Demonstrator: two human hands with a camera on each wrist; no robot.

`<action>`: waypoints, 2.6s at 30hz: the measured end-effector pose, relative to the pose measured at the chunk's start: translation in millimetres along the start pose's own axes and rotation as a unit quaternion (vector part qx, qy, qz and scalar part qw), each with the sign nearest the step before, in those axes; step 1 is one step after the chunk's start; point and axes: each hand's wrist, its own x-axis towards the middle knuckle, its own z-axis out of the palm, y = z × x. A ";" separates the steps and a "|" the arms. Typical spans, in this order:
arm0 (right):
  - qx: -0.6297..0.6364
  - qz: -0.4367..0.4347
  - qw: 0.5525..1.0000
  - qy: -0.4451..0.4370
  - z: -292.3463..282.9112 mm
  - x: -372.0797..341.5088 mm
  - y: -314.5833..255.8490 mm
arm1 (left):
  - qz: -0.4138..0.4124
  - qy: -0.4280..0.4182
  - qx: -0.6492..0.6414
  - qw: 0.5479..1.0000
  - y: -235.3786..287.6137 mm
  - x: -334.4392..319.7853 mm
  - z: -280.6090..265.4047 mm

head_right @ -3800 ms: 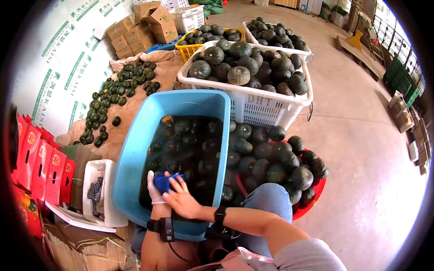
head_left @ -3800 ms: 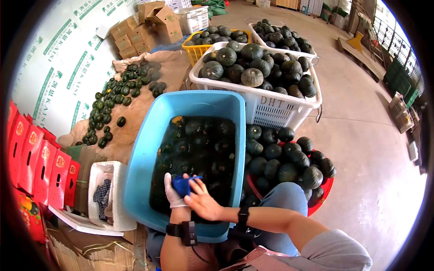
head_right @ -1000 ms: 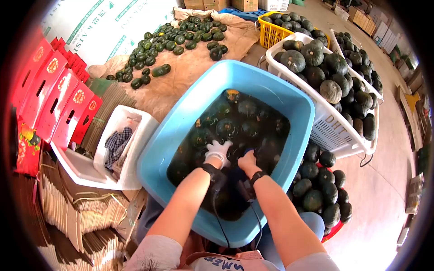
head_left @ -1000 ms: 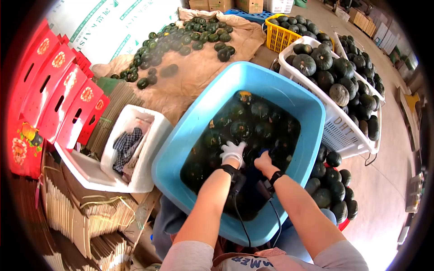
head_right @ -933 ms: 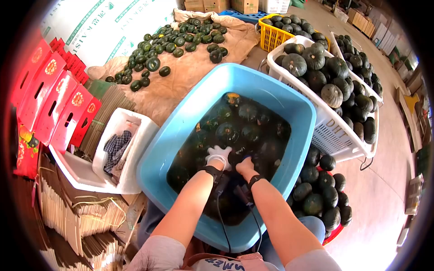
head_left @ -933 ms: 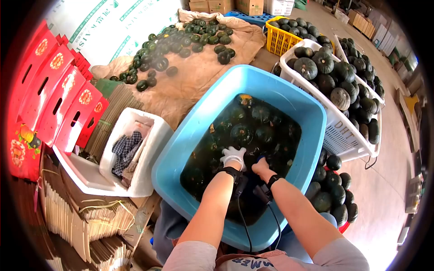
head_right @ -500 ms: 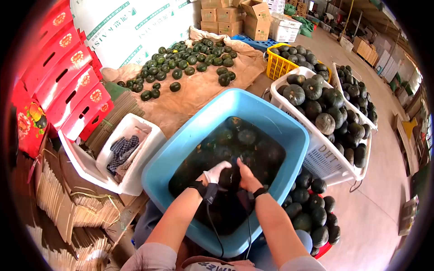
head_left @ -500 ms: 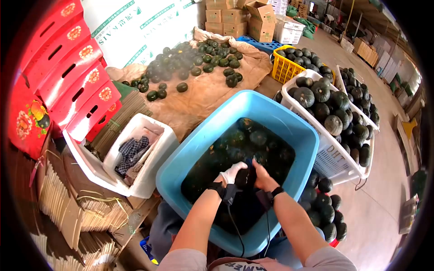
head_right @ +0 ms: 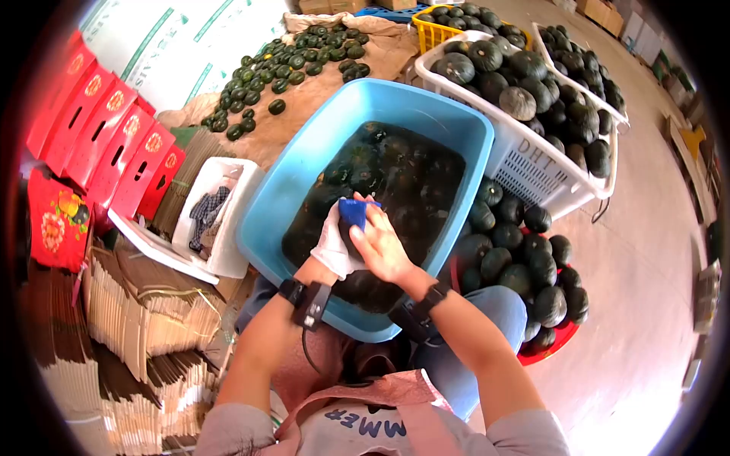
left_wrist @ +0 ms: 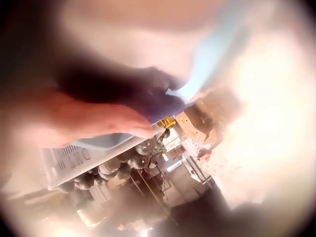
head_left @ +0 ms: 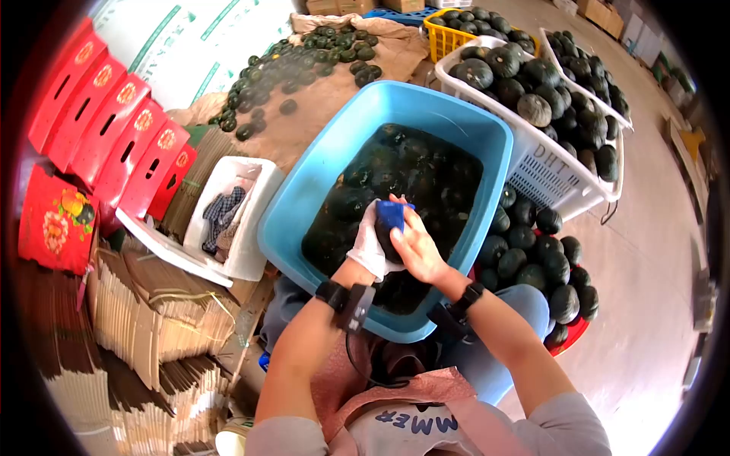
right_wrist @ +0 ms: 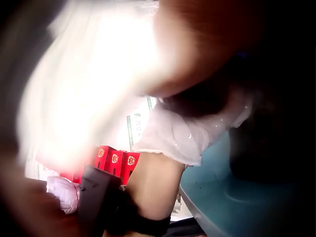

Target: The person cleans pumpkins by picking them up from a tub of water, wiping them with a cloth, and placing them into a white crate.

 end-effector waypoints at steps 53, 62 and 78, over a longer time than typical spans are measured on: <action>0.337 0.370 0.862 0.082 -20.3 12.4 4.4 | 0.367 0.041 0.800 0.473 0.2 -22.2 9.9; 0.589 0.396 0.665 0.234 -2.1 12.1 -25.9 | 0.452 0.144 0.421 0.774 -43.9 7.4 6.3; -0.174 0.106 0.977 -0.067 4.7 -18.4 -37.1 | 0.085 0.097 0.067 0.989 -24.2 0.7 -2.5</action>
